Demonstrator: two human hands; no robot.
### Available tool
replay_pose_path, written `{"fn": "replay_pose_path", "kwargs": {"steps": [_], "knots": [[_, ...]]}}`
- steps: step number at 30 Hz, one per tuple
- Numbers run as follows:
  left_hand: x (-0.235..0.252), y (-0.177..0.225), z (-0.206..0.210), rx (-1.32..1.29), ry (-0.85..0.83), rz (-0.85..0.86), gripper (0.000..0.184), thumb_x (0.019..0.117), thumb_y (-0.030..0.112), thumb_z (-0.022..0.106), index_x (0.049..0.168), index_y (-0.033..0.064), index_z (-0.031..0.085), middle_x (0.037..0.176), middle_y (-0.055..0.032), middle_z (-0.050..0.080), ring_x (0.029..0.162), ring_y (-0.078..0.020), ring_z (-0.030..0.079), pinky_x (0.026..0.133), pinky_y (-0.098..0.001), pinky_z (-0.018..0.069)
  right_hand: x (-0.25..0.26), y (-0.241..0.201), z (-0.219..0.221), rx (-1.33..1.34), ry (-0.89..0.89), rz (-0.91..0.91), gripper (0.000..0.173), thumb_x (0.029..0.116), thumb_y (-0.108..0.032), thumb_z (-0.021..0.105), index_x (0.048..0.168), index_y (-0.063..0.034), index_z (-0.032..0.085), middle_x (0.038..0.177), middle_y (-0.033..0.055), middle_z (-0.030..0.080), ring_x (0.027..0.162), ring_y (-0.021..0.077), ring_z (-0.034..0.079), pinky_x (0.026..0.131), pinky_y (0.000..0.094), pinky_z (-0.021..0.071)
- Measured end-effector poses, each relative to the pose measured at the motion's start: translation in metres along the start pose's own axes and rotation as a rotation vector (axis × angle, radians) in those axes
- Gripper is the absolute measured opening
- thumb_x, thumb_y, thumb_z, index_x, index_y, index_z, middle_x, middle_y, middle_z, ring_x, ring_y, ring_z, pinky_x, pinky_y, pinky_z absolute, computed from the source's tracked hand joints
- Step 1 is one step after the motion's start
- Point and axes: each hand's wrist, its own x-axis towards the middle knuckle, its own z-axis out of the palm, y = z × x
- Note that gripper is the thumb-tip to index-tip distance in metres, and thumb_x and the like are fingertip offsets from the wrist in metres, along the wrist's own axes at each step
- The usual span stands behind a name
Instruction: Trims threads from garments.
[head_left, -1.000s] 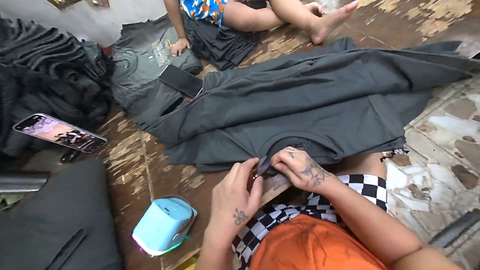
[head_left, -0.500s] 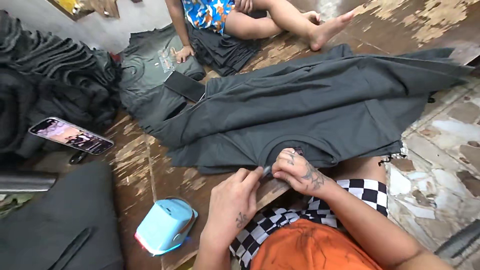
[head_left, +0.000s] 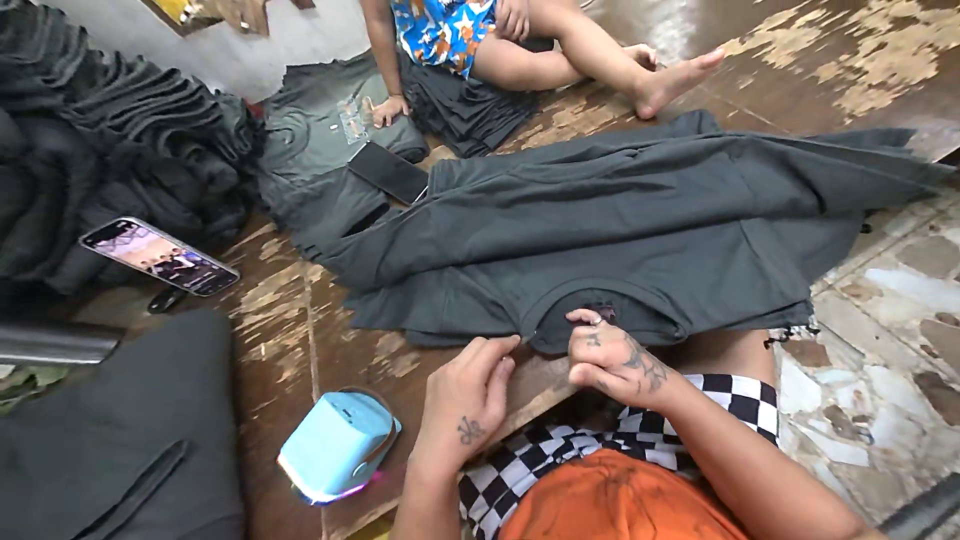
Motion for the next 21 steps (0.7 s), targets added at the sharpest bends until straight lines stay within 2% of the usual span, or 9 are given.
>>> {"fn": "replay_pose_path", "kwargs": {"steps": [3, 4, 6, 8, 10, 13, 16, 18, 21], "knots": [[0.002, -0.011, 0.014, -0.125, 0.107, -0.229, 0.047, 0.0935, 0.021, 0.060, 0.133, -0.0044, 0.060, 0.087, -0.0089, 0.065, 0.070, -0.0171, 0.058, 0.064, -0.0356, 0.0500, 0.014, -0.010, 0.001, -0.259, -0.030, 0.047, 0.042, 0.0989, -0.041, 0.060, 0.104, -0.0007, 0.070, 0.097, 0.0175, 0.073, 0.097, 0.0346, 0.070, 0.094, 0.0490, 0.0537], [0.005, -0.012, 0.016, -0.083, 0.100, -0.308, 0.048, 0.0932, 0.020, 0.061, 0.135, -0.0032, 0.060, 0.088, -0.0119, 0.067, 0.071, -0.0230, 0.061, 0.065, -0.0429, 0.0508, 0.020, -0.011, 0.003, -0.329, -0.062, 0.076, 0.038, 0.0957, -0.032, 0.066, 0.117, -0.0013, 0.069, 0.105, 0.0175, 0.074, 0.102, 0.0370, 0.071, 0.092, 0.0515, 0.0550], [0.012, -0.011, 0.015, -0.058, 0.062, -0.409, 0.033, 0.1000, 0.017, 0.058, 0.126, -0.0015, 0.067, 0.102, -0.0187, 0.074, 0.090, -0.0338, 0.072, 0.080, -0.0557, 0.0555, 0.030, -0.002, 0.009, -0.346, -0.064, 0.105, 0.038, 0.0926, -0.010, 0.066, 0.129, -0.0012, 0.067, 0.100, 0.0170, 0.075, 0.091, 0.0373, 0.072, 0.082, 0.0530, 0.0564], [0.015, -0.014, 0.015, -0.174, 0.139, -0.484, 0.028, 0.1056, 0.018, 0.051, 0.111, -0.0044, 0.068, 0.093, -0.0143, 0.070, 0.085, -0.0222, 0.067, 0.080, -0.0426, 0.0538, 0.033, 0.011, 0.007, -0.241, -0.062, 0.102, 0.037, 0.0950, -0.003, 0.057, 0.130, -0.0016, 0.068, 0.096, 0.0158, 0.075, 0.083, 0.0325, 0.072, 0.079, 0.0491, 0.0569], [0.017, -0.018, 0.015, -0.293, 0.207, -0.560, 0.030, 0.1074, 0.020, 0.047, 0.105, -0.0047, 0.065, 0.080, -0.0056, 0.060, 0.069, -0.0096, 0.054, 0.068, -0.0298, 0.0461, 0.038, 0.013, -0.005, -0.128, -0.168, 0.116, 0.038, 0.0995, -0.002, 0.049, 0.131, -0.0058, 0.069, 0.111, 0.0156, 0.076, 0.097, 0.0312, 0.073, 0.091, 0.0491, 0.0560], [0.017, -0.018, 0.015, -0.313, 0.201, -0.589, 0.028, 0.1071, 0.019, 0.048, 0.101, -0.0027, 0.064, 0.074, -0.0011, 0.056, 0.063, -0.0059, 0.049, 0.063, -0.0259, 0.0429, 0.044, 0.009, -0.009, -0.131, -0.322, 0.148, 0.039, 0.0957, -0.002, 0.049, 0.125, -0.0092, 0.074, 0.095, 0.0214, 0.072, 0.090, 0.0395, 0.069, 0.085, 0.0562, 0.0507], [0.018, -0.018, 0.015, -0.285, 0.196, -0.571, 0.027, 0.1066, 0.018, 0.048, 0.099, -0.0019, 0.064, 0.073, -0.0001, 0.055, 0.063, -0.0047, 0.049, 0.063, -0.0248, 0.0424, 0.051, 0.003, -0.008, -0.228, -0.400, 0.206, 0.036, 0.0964, -0.011, 0.060, 0.130, -0.0037, 0.069, 0.108, 0.0239, 0.074, 0.102, 0.0434, 0.070, 0.093, 0.0608, 0.0503], [0.019, -0.017, 0.015, -0.262, 0.195, -0.553, 0.026, 0.1061, 0.018, 0.049, 0.099, -0.0022, 0.064, 0.072, -0.0005, 0.055, 0.064, -0.0055, 0.050, 0.063, -0.0255, 0.0425, 0.051, 0.003, -0.002, -0.299, -0.355, 0.182, 0.028, 0.0954, -0.013, 0.063, 0.118, -0.0020, 0.074, 0.103, 0.0217, 0.075, 0.098, 0.0414, 0.073, 0.088, 0.0600, 0.0531], [0.019, -0.016, 0.016, -0.226, 0.172, -0.538, 0.026, 0.1054, 0.019, 0.051, 0.097, -0.0025, 0.064, 0.073, -0.0020, 0.057, 0.066, -0.0081, 0.052, 0.065, -0.0285, 0.0434, 0.047, 0.012, 0.009, -0.329, -0.131, 0.103, 0.021, 0.0971, -0.013, 0.059, 0.092, -0.0014, 0.075, 0.080, 0.0151, 0.074, 0.076, 0.0323, 0.075, 0.069, 0.0500, 0.0575]]}}
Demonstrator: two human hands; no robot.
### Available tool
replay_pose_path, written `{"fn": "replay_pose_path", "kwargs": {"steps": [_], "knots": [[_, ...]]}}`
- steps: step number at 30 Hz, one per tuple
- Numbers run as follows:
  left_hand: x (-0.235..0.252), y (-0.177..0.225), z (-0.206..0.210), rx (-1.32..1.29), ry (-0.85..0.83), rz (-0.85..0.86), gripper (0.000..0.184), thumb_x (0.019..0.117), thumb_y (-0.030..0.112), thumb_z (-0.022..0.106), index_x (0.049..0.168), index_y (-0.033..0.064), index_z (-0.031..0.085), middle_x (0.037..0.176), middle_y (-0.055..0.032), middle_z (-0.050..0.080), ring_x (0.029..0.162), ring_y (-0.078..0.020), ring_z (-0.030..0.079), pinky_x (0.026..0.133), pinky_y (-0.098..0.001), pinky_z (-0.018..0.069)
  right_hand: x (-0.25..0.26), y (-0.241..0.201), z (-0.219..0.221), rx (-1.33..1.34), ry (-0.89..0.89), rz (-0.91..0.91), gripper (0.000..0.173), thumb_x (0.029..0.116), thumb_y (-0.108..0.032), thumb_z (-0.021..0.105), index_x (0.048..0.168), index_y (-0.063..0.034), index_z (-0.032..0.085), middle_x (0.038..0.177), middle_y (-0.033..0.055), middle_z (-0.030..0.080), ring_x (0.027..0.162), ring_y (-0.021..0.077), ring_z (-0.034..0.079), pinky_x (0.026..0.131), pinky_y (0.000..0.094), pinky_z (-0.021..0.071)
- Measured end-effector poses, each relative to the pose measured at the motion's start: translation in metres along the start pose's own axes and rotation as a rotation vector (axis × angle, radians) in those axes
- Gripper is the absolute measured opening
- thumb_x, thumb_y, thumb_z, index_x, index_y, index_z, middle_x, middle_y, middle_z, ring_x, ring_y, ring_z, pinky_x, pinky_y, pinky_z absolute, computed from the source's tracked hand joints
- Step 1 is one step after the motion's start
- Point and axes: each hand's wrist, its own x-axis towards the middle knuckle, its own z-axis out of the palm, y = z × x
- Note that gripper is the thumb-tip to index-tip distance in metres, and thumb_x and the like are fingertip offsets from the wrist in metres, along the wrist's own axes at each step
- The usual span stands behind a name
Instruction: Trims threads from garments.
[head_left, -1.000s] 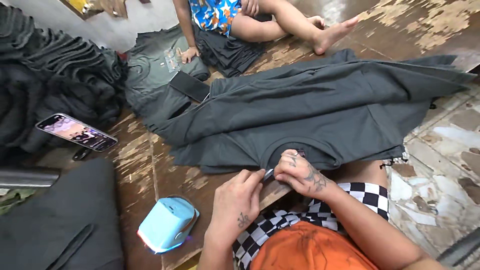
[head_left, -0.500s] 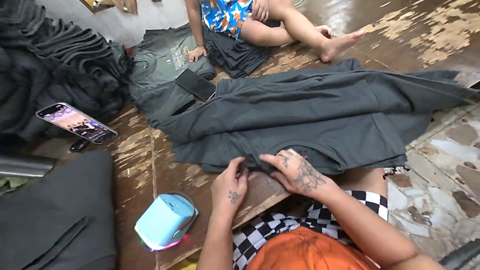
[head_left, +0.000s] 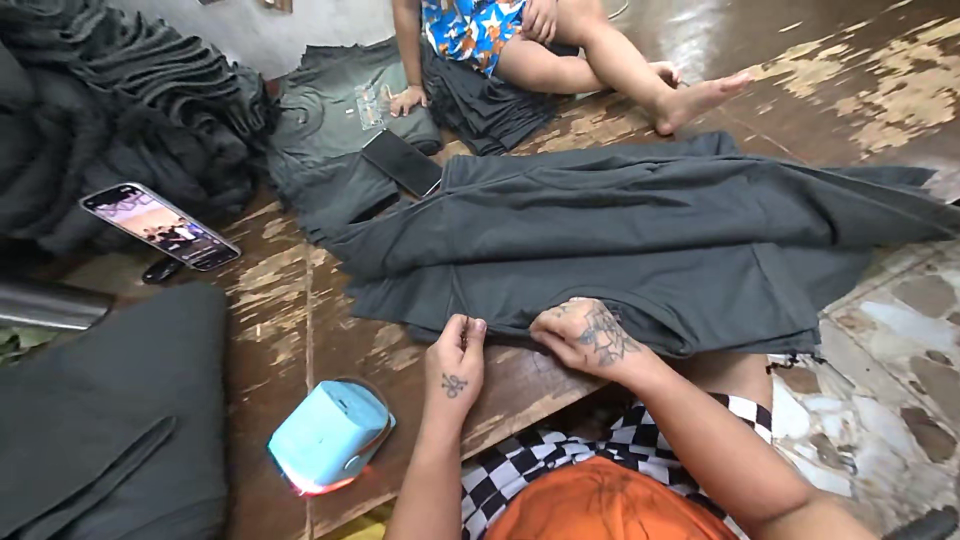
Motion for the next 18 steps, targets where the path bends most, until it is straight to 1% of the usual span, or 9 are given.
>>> {"fn": "replay_pose_path", "kwargs": {"steps": [3, 7, 8, 9, 11, 12, 13, 16, 18], "knots": [[0.000, 0.000, 0.001, 0.015, -0.004, 0.019, 0.027, 0.1053, 0.019, 0.051, 0.098, -0.0025, 0.064, 0.074, -0.0028, 0.058, 0.067, -0.0092, 0.053, 0.065, -0.0298, 0.0444, 0.000, 0.001, -0.004, 0.093, 0.062, 0.086, 0.025, 0.1018, -0.014, 0.054, 0.093, 0.0018, 0.071, 0.074, 0.0151, 0.070, 0.070, 0.0297, 0.072, 0.064, 0.0449, 0.0559], [-0.001, -0.002, 0.002, -0.002, 0.002, 0.032, 0.026, 0.1043, 0.020, 0.053, 0.099, -0.0017, 0.065, 0.073, -0.0010, 0.057, 0.065, -0.0070, 0.053, 0.063, -0.0273, 0.0439, -0.003, -0.001, -0.007, 0.113, 0.060, 0.123, 0.027, 0.1038, -0.014, 0.050, 0.095, 0.0034, 0.069, 0.072, 0.0161, 0.068, 0.068, 0.0302, 0.070, 0.063, 0.0443, 0.0549], [-0.003, -0.003, 0.003, 0.006, 0.008, 0.045, 0.025, 0.1032, 0.021, 0.054, 0.103, -0.0019, 0.065, 0.074, -0.0022, 0.059, 0.065, -0.0089, 0.054, 0.063, -0.0290, 0.0452, -0.004, 0.000, -0.009, 0.131, 0.059, 0.128, 0.028, 0.1051, -0.014, 0.048, 0.096, 0.0036, 0.068, 0.072, 0.0157, 0.067, 0.068, 0.0286, 0.069, 0.064, 0.0426, 0.0542], [-0.006, -0.002, 0.003, 0.033, 0.005, 0.067, 0.029, 0.1013, 0.022, 0.056, 0.112, -0.0030, 0.064, 0.080, -0.0062, 0.063, 0.069, -0.0142, 0.058, 0.066, -0.0346, 0.0489, -0.006, 0.001, -0.011, 0.153, 0.054, 0.136, 0.029, 0.1063, -0.015, 0.046, 0.097, 0.0038, 0.066, 0.073, 0.0153, 0.066, 0.069, 0.0267, 0.067, 0.064, 0.0406, 0.0533], [-0.016, 0.002, 0.004, 0.109, -0.007, 0.130, 0.048, 0.0974, 0.026, 0.060, 0.134, -0.0057, 0.058, 0.102, -0.0173, 0.070, 0.085, -0.0297, 0.068, 0.075, -0.0504, 0.0547, -0.009, 0.001, -0.015, 0.175, 0.043, 0.147, 0.031, 0.1077, -0.016, 0.042, 0.099, 0.0044, 0.064, 0.074, 0.0149, 0.064, 0.069, 0.0247, 0.065, 0.065, 0.0378, 0.0522], [-0.021, 0.004, 0.005, 0.138, -0.005, 0.173, 0.053, 0.0964, 0.027, 0.060, 0.138, -0.0059, 0.056, 0.110, -0.0199, 0.070, 0.090, -0.0337, 0.069, 0.076, -0.0541, 0.0552, -0.009, 0.001, -0.016, 0.178, 0.034, 0.152, 0.032, 0.1078, -0.016, 0.042, 0.101, 0.0048, 0.064, 0.075, 0.0156, 0.065, 0.070, 0.0255, 0.066, 0.066, 0.0387, 0.0525], [-0.025, 0.005, 0.006, 0.152, 0.003, 0.221, 0.052, 0.0961, 0.027, 0.059, 0.137, -0.0053, 0.057, 0.113, -0.0200, 0.070, 0.092, -0.0341, 0.070, 0.076, -0.0543, 0.0553, -0.009, 0.000, -0.017, 0.180, 0.023, 0.156, 0.032, 0.1076, -0.016, 0.041, 0.101, 0.0050, 0.064, 0.075, 0.0160, 0.065, 0.070, 0.0267, 0.066, 0.066, 0.0400, 0.0527], [-0.035, 0.006, 0.013, 0.120, 0.046, 0.397, 0.037, 0.0963, 0.023, 0.057, 0.123, -0.0005, 0.070, 0.104, -0.0129, 0.072, 0.087, -0.0256, 0.071, 0.073, -0.0453, 0.0577, -0.009, 0.000, -0.018, 0.197, 0.009, 0.170, 0.033, 0.1080, -0.017, 0.039, 0.101, 0.0050, 0.063, 0.074, 0.0152, 0.062, 0.069, 0.0258, 0.064, 0.065, 0.0395, 0.0515], [-0.038, 0.009, 0.017, 0.120, 0.063, 0.491, 0.034, 0.0971, 0.022, 0.057, 0.119, 0.0010, 0.073, 0.104, -0.0124, 0.074, 0.090, -0.0255, 0.073, 0.075, -0.0438, 0.0592, -0.009, 0.000, -0.017, 0.196, 0.020, 0.162, 0.034, 0.1081, -0.017, 0.039, 0.101, 0.0054, 0.063, 0.073, 0.0156, 0.063, 0.069, 0.0260, 0.065, 0.065, 0.0398, 0.0521]]}}
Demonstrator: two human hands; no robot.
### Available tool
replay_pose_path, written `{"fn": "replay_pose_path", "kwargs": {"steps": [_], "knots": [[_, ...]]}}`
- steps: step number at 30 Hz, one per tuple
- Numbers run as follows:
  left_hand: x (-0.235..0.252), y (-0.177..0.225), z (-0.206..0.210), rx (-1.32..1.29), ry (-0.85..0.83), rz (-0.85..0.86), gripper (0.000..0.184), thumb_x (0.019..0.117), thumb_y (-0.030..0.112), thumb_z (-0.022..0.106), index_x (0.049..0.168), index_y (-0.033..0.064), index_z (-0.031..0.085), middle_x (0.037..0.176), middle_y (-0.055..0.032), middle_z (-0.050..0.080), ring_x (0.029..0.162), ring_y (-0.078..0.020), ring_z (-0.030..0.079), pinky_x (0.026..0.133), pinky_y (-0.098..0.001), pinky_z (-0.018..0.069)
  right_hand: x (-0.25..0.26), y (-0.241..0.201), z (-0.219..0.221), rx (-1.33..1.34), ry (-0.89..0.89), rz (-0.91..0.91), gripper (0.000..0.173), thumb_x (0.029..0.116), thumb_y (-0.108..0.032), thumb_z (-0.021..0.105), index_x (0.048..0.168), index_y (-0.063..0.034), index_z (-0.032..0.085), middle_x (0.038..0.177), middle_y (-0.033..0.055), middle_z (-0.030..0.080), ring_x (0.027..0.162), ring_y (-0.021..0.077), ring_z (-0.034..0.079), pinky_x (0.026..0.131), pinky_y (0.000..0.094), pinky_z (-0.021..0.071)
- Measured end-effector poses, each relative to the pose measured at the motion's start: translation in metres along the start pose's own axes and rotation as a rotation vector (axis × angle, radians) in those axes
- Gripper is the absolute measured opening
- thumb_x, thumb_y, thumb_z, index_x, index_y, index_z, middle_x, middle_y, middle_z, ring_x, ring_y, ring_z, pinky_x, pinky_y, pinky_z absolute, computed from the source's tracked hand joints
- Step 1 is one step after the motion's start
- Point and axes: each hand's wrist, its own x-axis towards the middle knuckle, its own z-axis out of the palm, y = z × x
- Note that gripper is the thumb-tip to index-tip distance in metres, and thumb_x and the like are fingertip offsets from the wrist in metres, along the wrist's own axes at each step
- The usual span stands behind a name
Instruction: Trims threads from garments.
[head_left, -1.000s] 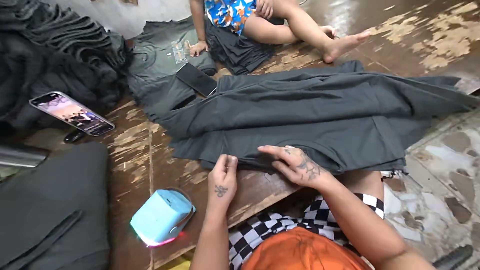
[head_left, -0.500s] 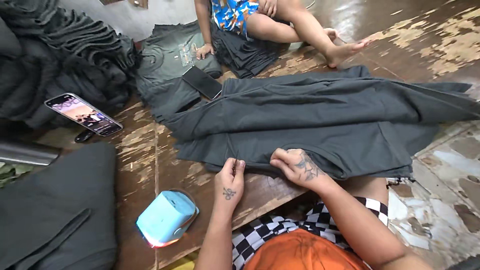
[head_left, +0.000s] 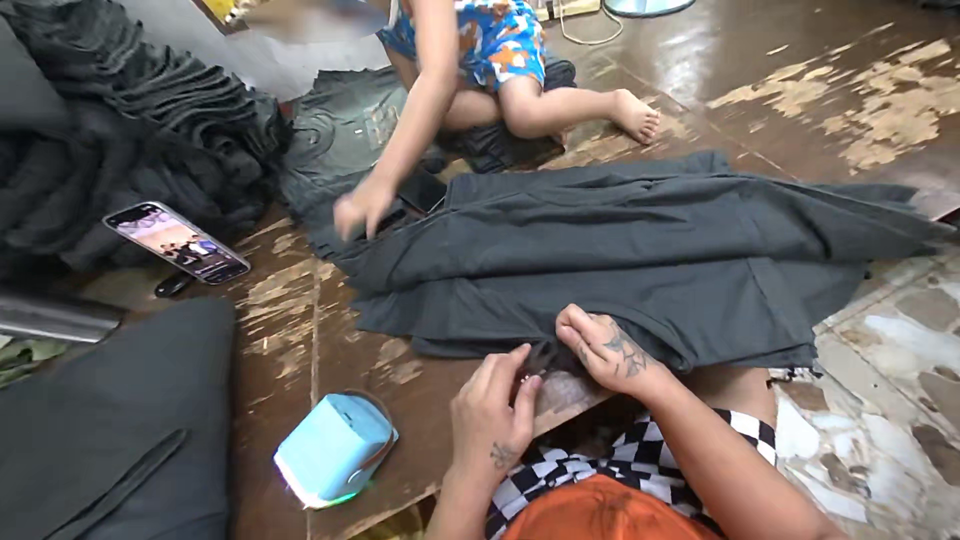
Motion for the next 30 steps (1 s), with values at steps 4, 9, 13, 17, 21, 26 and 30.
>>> {"fn": "replay_pose_path", "kwargs": {"steps": [4, 9, 13, 17, 21, 26, 30], "knots": [[0.002, 0.004, 0.005, 0.047, 0.019, 0.034, 0.027, 0.0969, 0.014, 0.057, 0.113, 0.0041, 0.077, 0.099, -0.0112, 0.075, 0.086, -0.0270, 0.075, 0.070, -0.0456, 0.0606, -0.002, 0.001, 0.002, -0.005, 0.013, -0.057, 0.034, 0.1077, -0.017, 0.037, 0.102, 0.0048, 0.063, 0.074, 0.0133, 0.065, 0.068, 0.0237, 0.066, 0.064, 0.0385, 0.0544], [-0.007, -0.005, 0.008, -0.102, 0.021, -0.150, 0.038, 0.0917, 0.019, 0.064, 0.127, 0.0060, 0.068, 0.106, -0.0090, 0.072, 0.084, -0.0173, 0.069, 0.073, -0.0376, 0.0588, -0.026, 0.011, 0.010, 0.044, 0.103, -0.182, 0.043, 0.1110, -0.030, 0.034, 0.093, -0.0068, 0.065, 0.083, 0.0063, 0.067, 0.080, 0.0157, 0.066, 0.076, 0.0334, 0.0552], [-0.002, -0.014, 0.010, -0.138, -0.017, -0.246, 0.032, 0.0929, 0.011, 0.066, 0.124, 0.0040, 0.071, 0.106, -0.0116, 0.076, 0.088, -0.0219, 0.074, 0.080, -0.0431, 0.0598, -0.054, 0.005, 0.011, 0.110, 0.127, -0.352, 0.057, 0.1095, -0.043, 0.040, 0.070, -0.0067, 0.058, 0.063, 0.0068, 0.058, 0.070, 0.0140, 0.064, 0.097, 0.0294, 0.0507], [0.018, -0.002, 0.003, -0.193, -0.017, -0.311, 0.021, 0.0996, 0.014, 0.059, 0.104, -0.0040, 0.070, 0.088, -0.0142, 0.072, 0.080, -0.0222, 0.070, 0.075, -0.0408, 0.0579, -0.040, -0.010, 0.006, -0.303, 0.135, -0.381, 0.037, 0.1003, -0.049, 0.057, 0.094, -0.0160, 0.073, 0.093, 0.0088, 0.070, 0.092, 0.0250, 0.069, 0.087, 0.0432, 0.0560], [0.025, 0.001, 0.001, -0.232, -0.044, -0.421, 0.025, 0.1033, 0.017, 0.055, 0.100, -0.0045, 0.067, 0.080, -0.0084, 0.065, 0.072, -0.0122, 0.061, 0.069, -0.0309, 0.0512, -0.011, 0.008, 0.014, -0.390, 0.176, -0.326, 0.012, 0.0902, -0.006, 0.062, 0.089, -0.0059, 0.074, 0.083, 0.0162, 0.070, 0.078, 0.0342, 0.070, 0.068, 0.0469, 0.0571], [0.026, -0.004, 0.001, -0.321, 0.009, -0.461, 0.024, 0.1035, 0.016, 0.054, 0.094, -0.0035, 0.064, 0.072, -0.0009, 0.056, 0.065, -0.0030, 0.051, 0.064, -0.0222, 0.0435, -0.035, -0.012, -0.004, -0.133, 0.240, -0.356, 0.028, 0.1065, -0.020, 0.048, 0.093, -0.0032, 0.066, 0.078, 0.0096, 0.069, 0.074, 0.0174, 0.068, 0.073, 0.0281, 0.0571], [0.025, -0.007, 0.002, -0.375, 0.013, -0.476, 0.023, 0.1031, 0.015, 0.054, 0.095, -0.0033, 0.064, 0.073, -0.0009, 0.057, 0.065, -0.0030, 0.052, 0.063, -0.0217, 0.0439, -0.082, -0.039, -0.011, 0.154, -0.076, -0.439, 0.058, 0.1096, -0.047, 0.033, 0.074, -0.0086, 0.058, 0.068, 0.0068, 0.060, 0.070, 0.0166, 0.064, 0.067, 0.0275, 0.0547]]}}
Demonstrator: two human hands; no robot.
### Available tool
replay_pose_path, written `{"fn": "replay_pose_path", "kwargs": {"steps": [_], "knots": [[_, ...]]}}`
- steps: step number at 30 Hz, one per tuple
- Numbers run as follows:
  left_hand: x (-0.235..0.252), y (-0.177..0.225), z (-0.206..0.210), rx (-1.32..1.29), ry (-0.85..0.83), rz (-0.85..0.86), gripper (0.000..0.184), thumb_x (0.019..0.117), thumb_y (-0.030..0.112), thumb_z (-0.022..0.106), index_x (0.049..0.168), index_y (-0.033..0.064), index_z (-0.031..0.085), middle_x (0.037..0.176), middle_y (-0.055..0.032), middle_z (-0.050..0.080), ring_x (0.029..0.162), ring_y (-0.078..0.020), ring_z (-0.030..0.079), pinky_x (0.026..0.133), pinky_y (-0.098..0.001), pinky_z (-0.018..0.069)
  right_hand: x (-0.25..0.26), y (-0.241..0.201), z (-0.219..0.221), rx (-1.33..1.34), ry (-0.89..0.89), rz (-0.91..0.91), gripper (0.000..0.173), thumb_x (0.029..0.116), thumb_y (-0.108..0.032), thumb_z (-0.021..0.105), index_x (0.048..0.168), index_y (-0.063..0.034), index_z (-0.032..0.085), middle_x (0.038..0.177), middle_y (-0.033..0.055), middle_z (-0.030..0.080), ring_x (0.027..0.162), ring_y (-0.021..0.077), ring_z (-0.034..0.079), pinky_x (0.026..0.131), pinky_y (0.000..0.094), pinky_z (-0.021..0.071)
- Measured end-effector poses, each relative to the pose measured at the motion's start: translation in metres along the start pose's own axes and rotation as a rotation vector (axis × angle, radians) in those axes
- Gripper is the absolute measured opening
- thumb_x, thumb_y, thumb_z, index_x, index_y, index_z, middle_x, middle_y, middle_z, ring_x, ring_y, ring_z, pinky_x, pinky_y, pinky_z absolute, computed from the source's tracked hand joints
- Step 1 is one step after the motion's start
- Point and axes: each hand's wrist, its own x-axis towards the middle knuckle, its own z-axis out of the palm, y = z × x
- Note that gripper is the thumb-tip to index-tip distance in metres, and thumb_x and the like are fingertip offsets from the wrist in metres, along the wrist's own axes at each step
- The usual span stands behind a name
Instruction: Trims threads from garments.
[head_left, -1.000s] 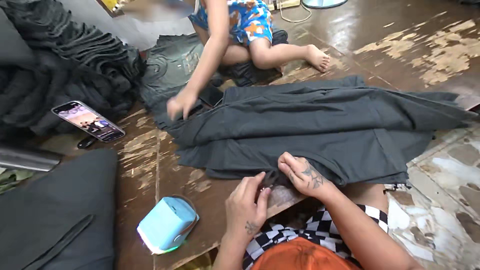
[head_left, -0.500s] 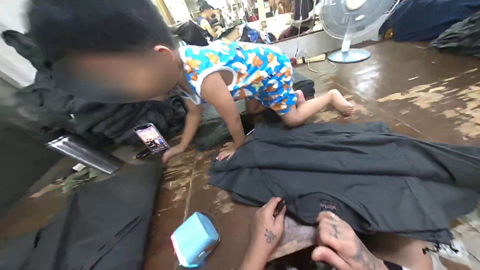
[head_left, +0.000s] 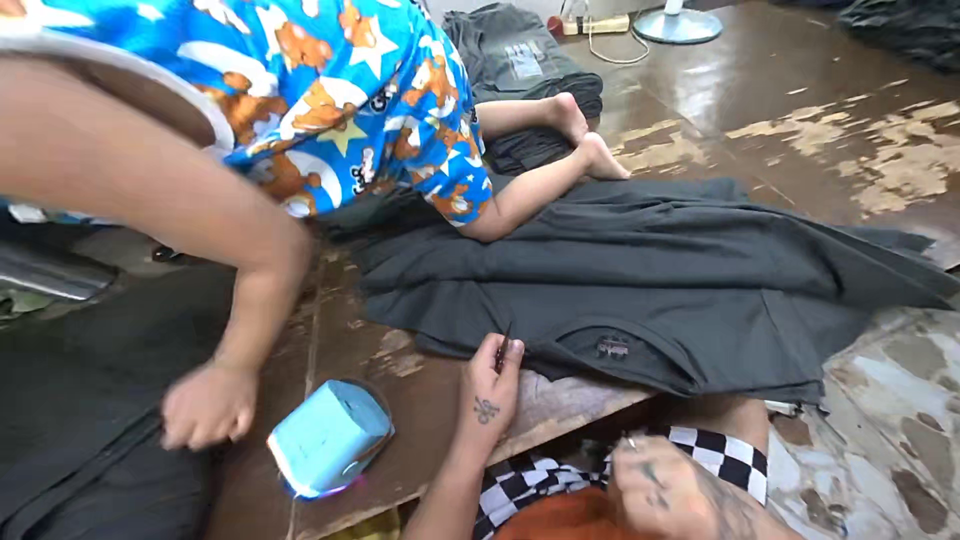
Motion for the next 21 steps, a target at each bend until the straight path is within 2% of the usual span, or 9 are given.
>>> {"fn": "replay_pose_path", "kwargs": {"steps": [2, 5, 7, 9, 11, 15, 18, 20, 21], "knots": [[-0.002, -0.001, 0.002, -0.027, 0.031, 0.018, 0.021, 0.1023, 0.013, 0.054, 0.096, -0.0038, 0.064, 0.075, -0.0016, 0.058, 0.066, -0.0030, 0.053, 0.063, -0.0216, 0.0448, -0.010, -0.006, -0.013, -0.093, -0.003, 0.031, 0.052, 0.1071, -0.051, 0.040, 0.086, -0.0102, 0.064, 0.083, 0.0077, 0.065, 0.087, 0.0176, 0.067, 0.082, 0.0288, 0.0549], [-0.011, -0.005, 0.006, -0.133, 0.173, 0.167, 0.019, 0.1013, 0.009, 0.052, 0.095, -0.0066, 0.062, 0.077, -0.0004, 0.058, 0.066, 0.0025, 0.051, 0.063, -0.0143, 0.0447, -0.032, 0.014, -0.055, -0.582, 0.114, 0.277, 0.054, 0.1011, -0.065, 0.044, 0.114, -0.0173, 0.064, 0.116, 0.0077, 0.063, 0.119, 0.0198, 0.059, 0.104, 0.0357, 0.0467], [-0.013, -0.007, 0.006, -0.148, 0.221, 0.268, 0.021, 0.1015, 0.010, 0.053, 0.094, -0.0071, 0.063, 0.078, -0.0025, 0.061, 0.067, 0.0012, 0.056, 0.064, -0.0152, 0.0484, -0.055, 0.040, -0.084, -0.804, 0.113, 0.482, 0.069, 0.0979, -0.065, 0.047, 0.121, -0.0041, 0.069, 0.124, 0.0253, 0.066, 0.118, 0.0446, 0.063, 0.099, 0.0616, 0.0482], [-0.007, -0.002, 0.002, -0.142, 0.213, 0.310, 0.021, 0.1021, 0.012, 0.054, 0.095, -0.0053, 0.064, 0.079, -0.0029, 0.062, 0.067, -0.0003, 0.057, 0.062, -0.0162, 0.0491, -0.073, 0.058, -0.106, -0.807, 0.083, 0.613, 0.058, 0.0982, -0.049, 0.051, 0.115, 0.0028, 0.072, 0.119, 0.0304, 0.067, 0.113, 0.0542, 0.062, 0.096, 0.0712, 0.0450], [0.011, 0.016, -0.007, -0.129, 0.192, 0.334, 0.020, 0.1013, 0.011, 0.055, 0.096, -0.0048, 0.065, 0.080, -0.0047, 0.063, 0.066, -0.0034, 0.058, 0.061, -0.0193, 0.0504, -0.068, 0.059, -0.124, -0.696, 0.063, 0.635, 0.038, 0.0982, -0.025, 0.054, 0.103, 0.0080, 0.073, 0.111, 0.0323, 0.068, 0.106, 0.0554, 0.064, 0.093, 0.0705, 0.0464], [0.069, 0.062, -0.011, -0.020, 0.158, 0.253, 0.023, 0.1014, 0.011, 0.057, 0.102, -0.0087, 0.069, 0.089, -0.0152, 0.069, 0.080, -0.0185, 0.066, 0.077, -0.0349, 0.0546, -0.011, 0.030, -0.138, -0.499, -0.252, 0.860, 0.058, 0.0975, -0.034, 0.061, 0.125, 0.0165, 0.061, 0.124, 0.0409, 0.060, 0.118, 0.0602, 0.057, 0.100, 0.0718, 0.0420], [0.111, 0.058, 0.014, -0.032, 0.205, 0.239, 0.026, 0.1025, 0.011, 0.056, 0.109, -0.0119, 0.068, 0.104, -0.0230, 0.071, 0.099, -0.0286, 0.070, 0.093, -0.0426, 0.0547, 0.023, 0.034, -0.139, -0.564, -0.459, 0.786, 0.053, 0.0982, -0.027, 0.065, 0.120, 0.0214, 0.059, 0.117, 0.0453, 0.060, 0.112, 0.0642, 0.058, 0.096, 0.0726, 0.0440], [0.129, 0.048, 0.025, -0.051, 0.231, 0.252, 0.026, 0.1021, 0.008, 0.055, 0.113, -0.0127, 0.066, 0.114, -0.0256, 0.069, 0.106, -0.0319, 0.069, 0.096, -0.0435, 0.0540, 0.099, 0.001, -0.130, -0.700, -0.669, 0.807, 0.032, 0.0981, -0.003, 0.060, 0.113, 0.0254, 0.058, 0.109, 0.0462, 0.062, 0.104, 0.0616, 0.063, 0.090, 0.0697, 0.0488], [0.135, 0.044, 0.026, -0.050, 0.227, 0.233, 0.027, 0.1021, 0.008, 0.055, 0.117, -0.0121, 0.066, 0.119, -0.0260, 0.068, 0.109, -0.0332, 0.069, 0.097, -0.0448, 0.0540, 0.169, -0.047, -0.095, -0.899, -0.798, 0.985, 0.025, 0.0963, 0.005, 0.056, 0.112, 0.0252, 0.060, 0.109, 0.0404, 0.065, 0.106, 0.0495, 0.066, 0.094, 0.0567, 0.0513]]}}
